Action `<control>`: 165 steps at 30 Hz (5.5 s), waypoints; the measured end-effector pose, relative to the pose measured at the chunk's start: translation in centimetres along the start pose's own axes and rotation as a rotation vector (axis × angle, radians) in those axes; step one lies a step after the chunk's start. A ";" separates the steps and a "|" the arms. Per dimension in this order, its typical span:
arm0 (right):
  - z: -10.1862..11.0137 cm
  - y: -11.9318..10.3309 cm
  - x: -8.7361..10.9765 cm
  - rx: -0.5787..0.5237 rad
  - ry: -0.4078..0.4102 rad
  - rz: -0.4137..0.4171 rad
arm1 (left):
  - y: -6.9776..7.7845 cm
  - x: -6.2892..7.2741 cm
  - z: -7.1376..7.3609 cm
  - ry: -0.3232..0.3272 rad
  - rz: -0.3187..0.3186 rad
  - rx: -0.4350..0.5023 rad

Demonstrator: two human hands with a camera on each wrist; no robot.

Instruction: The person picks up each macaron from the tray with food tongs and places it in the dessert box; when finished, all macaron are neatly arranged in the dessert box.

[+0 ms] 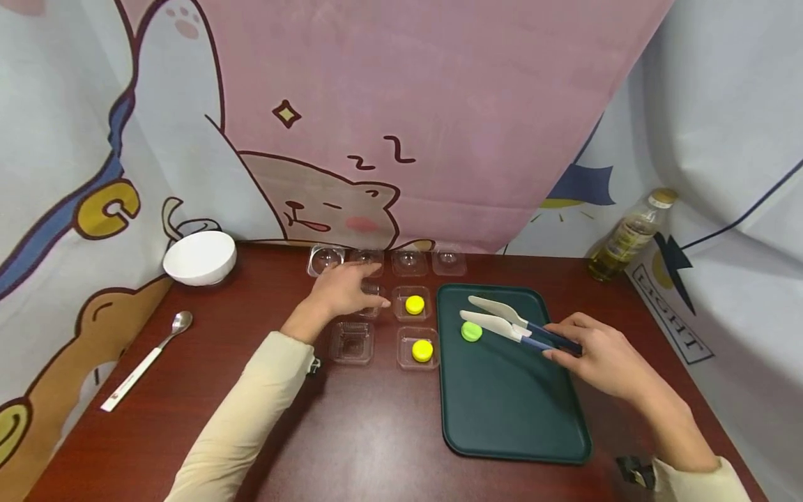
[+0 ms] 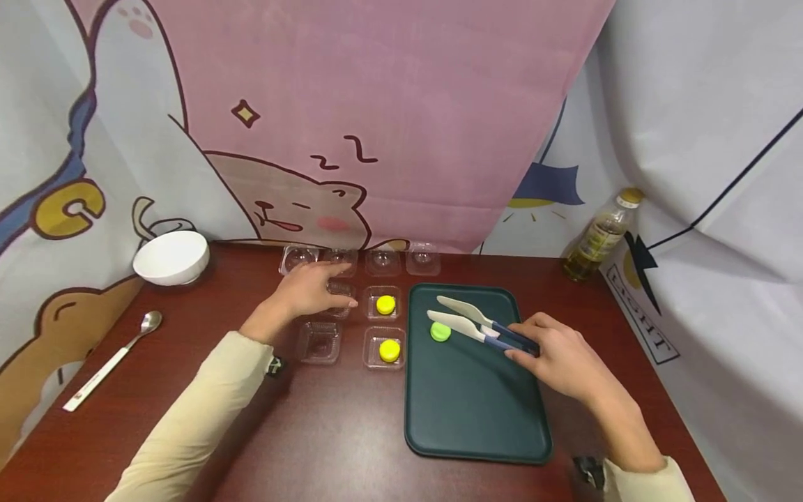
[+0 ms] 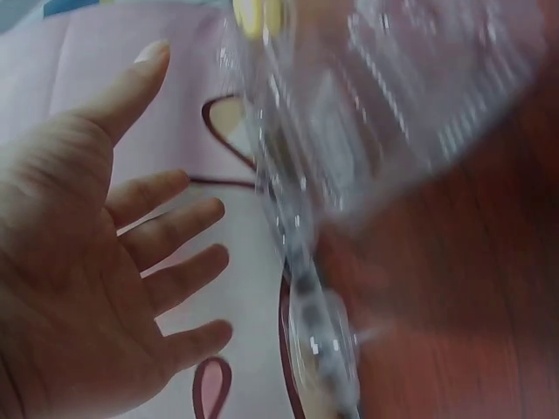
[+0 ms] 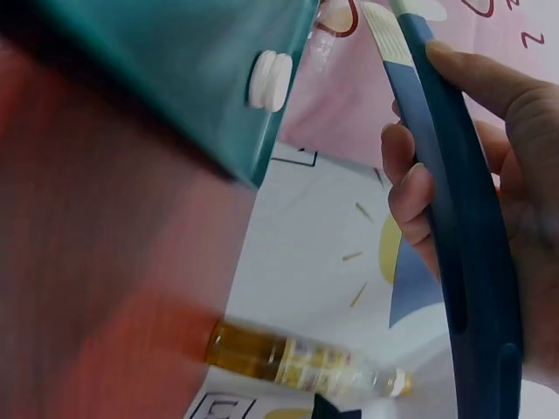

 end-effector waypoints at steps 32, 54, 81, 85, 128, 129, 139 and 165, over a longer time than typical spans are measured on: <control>-1.0 0.7 2.2 -0.012 -0.028 -0.032 | -4.7 1.5 -1.5 -0.176 0.064 0.119; -2.5 0.5 1.8 0.017 -0.041 0.004 | -5.0 1.7 -2.4 -0.188 0.036 0.217; -2.0 0.8 2.2 0.001 -0.003 -0.012 | -5.2 1.8 -2.9 -0.144 0.123 0.256; -1.2 0.7 2.2 -0.010 0.034 -0.003 | -5.2 1.7 -2.8 -0.140 0.135 0.266; -0.5 -3.1 -7.5 -0.184 0.025 0.053 | -6.0 2.2 -3.0 -0.101 0.152 0.173; -0.7 -3.5 -7.8 -0.189 0.019 0.059 | -6.0 2.2 -3.0 -0.102 0.153 0.173; -2.3 -6.3 -11.0 -0.208 -0.029 0.097 | -6.0 2.2 -3.1 -0.109 0.164 0.193; -7.2 -11.1 -13.6 -0.165 -0.172 0.199 | -6.2 2.6 -3.2 -0.069 0.204 0.217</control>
Point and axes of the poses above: each hand's wrist, its own x-axis away from the middle knuckle, its own z-axis out of the back of the hand, y = z × x, the point moved 8 cm from there along -x, towards the middle knuckle, and after that the axes turned 1 degree about y, right-handed, at the moved point
